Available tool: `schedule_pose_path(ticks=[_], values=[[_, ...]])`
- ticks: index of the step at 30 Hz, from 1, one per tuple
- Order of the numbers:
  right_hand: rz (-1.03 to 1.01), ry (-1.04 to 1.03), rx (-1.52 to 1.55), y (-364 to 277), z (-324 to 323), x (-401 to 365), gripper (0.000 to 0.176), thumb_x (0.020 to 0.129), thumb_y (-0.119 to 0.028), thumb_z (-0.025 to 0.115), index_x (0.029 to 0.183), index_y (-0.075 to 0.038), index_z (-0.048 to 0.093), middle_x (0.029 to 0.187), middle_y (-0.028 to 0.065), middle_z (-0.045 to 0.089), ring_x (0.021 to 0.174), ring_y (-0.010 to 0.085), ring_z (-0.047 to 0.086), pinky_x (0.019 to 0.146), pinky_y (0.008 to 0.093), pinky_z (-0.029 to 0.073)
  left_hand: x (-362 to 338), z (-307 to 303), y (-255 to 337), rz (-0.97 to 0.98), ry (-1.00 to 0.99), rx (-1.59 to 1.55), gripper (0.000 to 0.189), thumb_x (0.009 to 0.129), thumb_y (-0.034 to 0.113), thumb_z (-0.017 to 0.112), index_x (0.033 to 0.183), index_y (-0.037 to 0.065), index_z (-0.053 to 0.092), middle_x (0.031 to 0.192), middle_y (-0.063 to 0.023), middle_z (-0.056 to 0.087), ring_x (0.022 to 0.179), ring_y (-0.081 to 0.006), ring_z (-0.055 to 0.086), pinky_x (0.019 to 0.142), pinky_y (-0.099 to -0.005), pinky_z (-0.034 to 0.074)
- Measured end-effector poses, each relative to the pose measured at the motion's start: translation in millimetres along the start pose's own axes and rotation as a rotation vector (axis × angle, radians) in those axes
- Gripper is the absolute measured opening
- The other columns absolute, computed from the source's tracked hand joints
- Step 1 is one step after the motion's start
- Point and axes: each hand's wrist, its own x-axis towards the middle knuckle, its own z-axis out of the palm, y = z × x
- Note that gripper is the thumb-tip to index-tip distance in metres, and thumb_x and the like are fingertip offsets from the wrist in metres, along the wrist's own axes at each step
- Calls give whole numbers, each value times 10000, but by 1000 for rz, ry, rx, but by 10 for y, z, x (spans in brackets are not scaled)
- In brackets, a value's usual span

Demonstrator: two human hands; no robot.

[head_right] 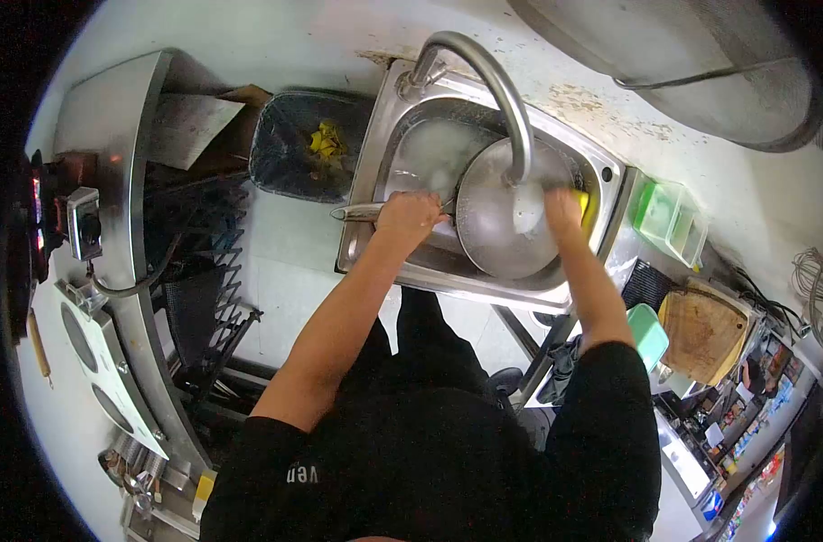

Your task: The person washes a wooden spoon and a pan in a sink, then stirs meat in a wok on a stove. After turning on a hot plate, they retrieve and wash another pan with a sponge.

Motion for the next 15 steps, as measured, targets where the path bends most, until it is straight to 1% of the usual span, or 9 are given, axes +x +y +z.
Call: schedule_pose_path(ticks=[1, 3, 5, 6, 9, 10, 11, 12, 15], values=[[25, 168, 255, -10, -352, 106, 206, 815, -152, 506, 750, -74, 685, 863, 135, 660, 839, 253, 647, 672, 360, 531, 9, -18, -6, -6, -1, -5, 428, 804, 478, 530, 859, 59, 603, 712, -64, 644, 688, -231, 652, 613, -346, 502], [-34, 245, 118, -6, -157, 388, 189, 816, -143, 508, 798, -69, 681, 876, 136, 658, 833, 259, 647, 677, 356, 529, -42, 10, 34, 1, -27, -13, 438, 806, 479, 526, 867, 53, 605, 716, -71, 645, 691, -234, 653, 616, -346, 504], [92, 216, 93, -28, 180, 24, 180, 813, -119, 505, 861, -73, 672, 903, 135, 657, 831, 249, 648, 688, 357, 528, -2, -28, 9, 11, -25, 22, 453, 807, 483, 520, 872, 42, 604, 714, -88, 645, 690, -241, 655, 596, -348, 511], [72, 44, -23, -84, 406, -173, 190, 817, -113, 496, 906, -72, 659, 931, 138, 654, 837, 252, 648, 697, 360, 527, 13, -28, -18, 34, -28, 33, 453, 807, 483, 520, 872, 42, 604, 714, -88, 645, 690, -241, 655, 596, -348, 511], [67, 75, 78, -150, -44, -445, 157, 769, -93, 531, 828, -82, 676, 849, 122, 656, 806, 241, 651, 643, 333, 530, 7, 32, 11, 83, 48, 27, 462, 820, 492, 502, 862, 43, 602, 711, -97, 646, 695, -248, 654, 591, -351, 517], [55, 11, 126, -9, 79, -88, 183, 819, -117, 497, 831, -72, 674, 906, 146, 653, 831, 248, 649, 677, 358, 529, 16, 9, 13, 64, -1, 34, 465, 823, 498, 495, 858, 46, 598, 705, -98, 643, 692, -252, 653, 586, -354, 518], [8, 172, 80, 49, -220, 122, 164, 794, -122, 519, 796, -77, 677, 875, 145, 650, 810, 239, 649, 646, 343, 528, 30, -10, 9, 40, -50, 43, 468, 825, 504, 487, 853, 49, 593, 698, -98, 641, 689, -256, 652, 581, -356, 519], [-120, 123, -88, 76, -322, 314, 147, 771, -128, 534, 788, -76, 670, 847, 139, 642, 783, 234, 646, 626, 328, 524, 36, -49, 18, 44, -50, 50, 468, 825, 504, 487, 853, 49, 593, 698, -98, 641, 689, -256, 652, 581, -356, 519], [-51, 364, -18, 68, 182, 143, 136, 756, -133, 544, 790, -78, 663, 848, 119, 642, 768, 221, 643, 619, 319, 518, 19, -140, 93, 33, -25, 61, 463, 827, 510, 482, 852, 58, 580, 694, -90, 639, 679, -259, 649, 581, -362, 518]])
